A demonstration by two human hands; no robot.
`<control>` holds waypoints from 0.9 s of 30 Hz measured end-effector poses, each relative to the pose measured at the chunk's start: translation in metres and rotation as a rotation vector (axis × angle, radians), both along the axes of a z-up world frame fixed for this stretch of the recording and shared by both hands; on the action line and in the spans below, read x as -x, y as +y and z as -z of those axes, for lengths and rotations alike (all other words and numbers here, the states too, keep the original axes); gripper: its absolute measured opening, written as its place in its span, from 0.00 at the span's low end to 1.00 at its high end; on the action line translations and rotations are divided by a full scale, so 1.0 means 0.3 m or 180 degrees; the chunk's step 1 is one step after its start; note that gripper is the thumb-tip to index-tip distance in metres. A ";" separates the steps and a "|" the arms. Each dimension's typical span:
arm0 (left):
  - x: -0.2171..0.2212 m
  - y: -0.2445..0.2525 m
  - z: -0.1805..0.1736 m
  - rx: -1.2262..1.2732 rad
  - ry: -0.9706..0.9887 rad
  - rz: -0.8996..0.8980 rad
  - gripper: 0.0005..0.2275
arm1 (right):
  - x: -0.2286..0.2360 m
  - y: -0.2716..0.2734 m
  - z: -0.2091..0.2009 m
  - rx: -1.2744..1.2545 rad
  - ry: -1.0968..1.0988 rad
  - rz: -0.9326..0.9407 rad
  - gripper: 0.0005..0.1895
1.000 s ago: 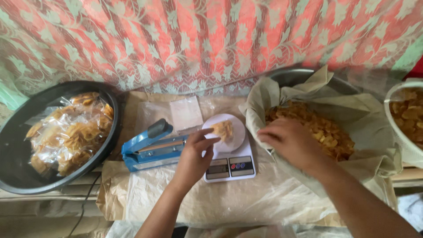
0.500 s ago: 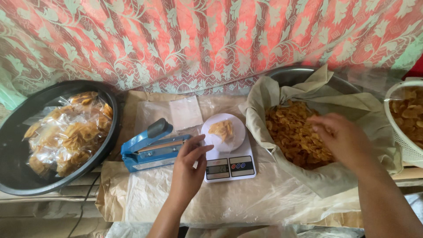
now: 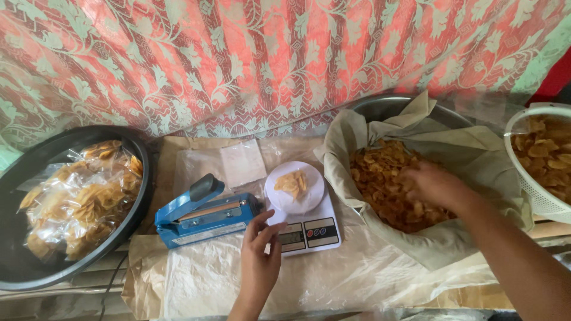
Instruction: The person places pieces of dried fruit onto a digital scale, transfers them into small plastic bags, and uses an impulse sealer to seal the bags.
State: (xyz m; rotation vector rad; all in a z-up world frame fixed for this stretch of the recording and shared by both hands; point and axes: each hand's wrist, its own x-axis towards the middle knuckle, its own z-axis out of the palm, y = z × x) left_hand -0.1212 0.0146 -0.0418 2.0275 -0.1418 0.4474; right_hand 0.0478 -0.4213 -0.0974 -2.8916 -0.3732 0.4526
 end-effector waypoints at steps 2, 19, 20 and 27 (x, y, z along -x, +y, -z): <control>0.012 0.001 0.016 0.0057 -0.0082 -0.0088 0.14 | -0.075 -0.043 -0.002 0.0029 -0.0043 0.0303 0.33; 0.001 -0.059 0.026 0.0258 -0.0243 -0.0463 0.16 | -0.147 0.302 -0.059 0.0056 -0.0739 -0.0364 0.21; -0.003 -0.061 0.029 0.0339 -0.0171 -0.0504 0.15 | -0.149 0.333 -0.049 -0.0203 -0.0788 -0.0535 0.22; 0.002 -0.053 0.034 0.0458 -0.0037 -0.0507 0.15 | -0.200 0.296 0.006 -0.0665 -0.0837 -0.0778 0.23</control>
